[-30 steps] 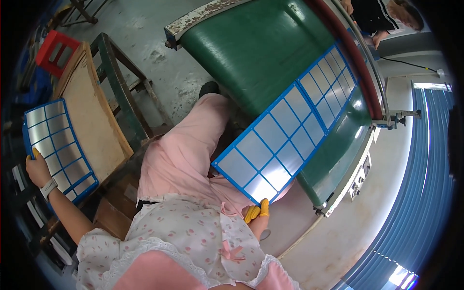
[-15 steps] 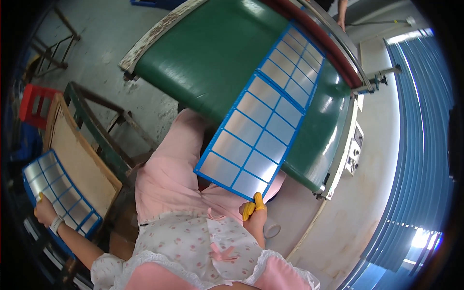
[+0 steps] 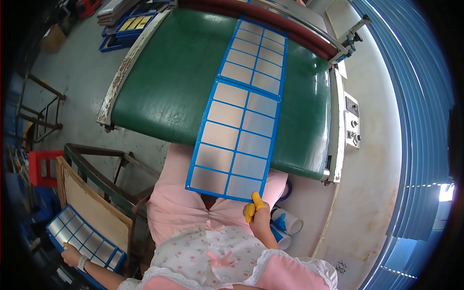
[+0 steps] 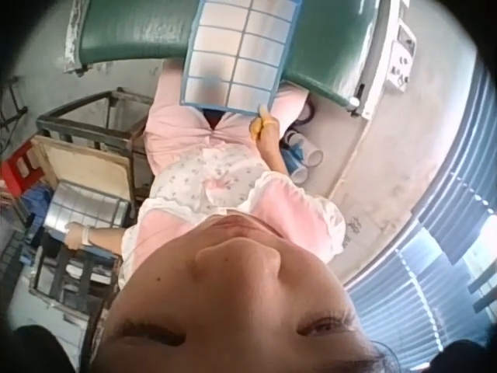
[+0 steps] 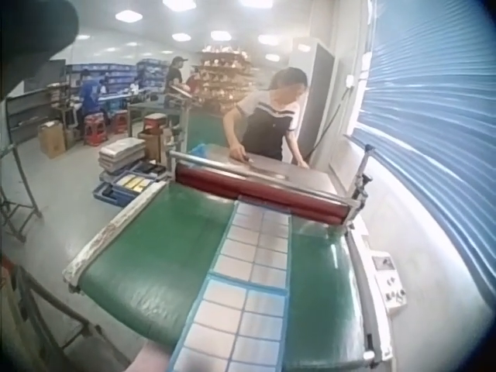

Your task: The person sorts rectangular filters by hand, then places them onto a moving conveyor belt.

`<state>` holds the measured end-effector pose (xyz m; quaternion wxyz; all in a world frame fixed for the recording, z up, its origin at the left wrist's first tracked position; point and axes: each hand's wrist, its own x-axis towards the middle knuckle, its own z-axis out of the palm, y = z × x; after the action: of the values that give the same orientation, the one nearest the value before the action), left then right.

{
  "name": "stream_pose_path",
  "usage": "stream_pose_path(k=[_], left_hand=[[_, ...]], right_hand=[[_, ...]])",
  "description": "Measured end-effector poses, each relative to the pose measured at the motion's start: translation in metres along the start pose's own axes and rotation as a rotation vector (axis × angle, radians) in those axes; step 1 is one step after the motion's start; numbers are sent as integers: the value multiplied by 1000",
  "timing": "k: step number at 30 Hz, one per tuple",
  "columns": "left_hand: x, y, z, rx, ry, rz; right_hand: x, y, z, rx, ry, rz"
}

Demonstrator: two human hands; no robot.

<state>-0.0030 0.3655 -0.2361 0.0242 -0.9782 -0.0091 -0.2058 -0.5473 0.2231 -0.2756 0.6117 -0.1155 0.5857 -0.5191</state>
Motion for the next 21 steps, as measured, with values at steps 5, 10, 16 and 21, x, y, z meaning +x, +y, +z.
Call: stream_pose_path(k=[5, 10, 16, 21], left_hand=[[5, 0, 2, 36, -112, -67], [17, -1, 3, 73, -219, -117], [14, 0, 2, 86, -196, -90], [20, -6, 27, -93, -204, -5]], right_hand=[[7, 7, -3, 20, 4, -9], [10, 12, -2, 124, -13, -42], [17, 18, 0, 269, -67, -74], [20, 27, -5, 324, -130, -99]])
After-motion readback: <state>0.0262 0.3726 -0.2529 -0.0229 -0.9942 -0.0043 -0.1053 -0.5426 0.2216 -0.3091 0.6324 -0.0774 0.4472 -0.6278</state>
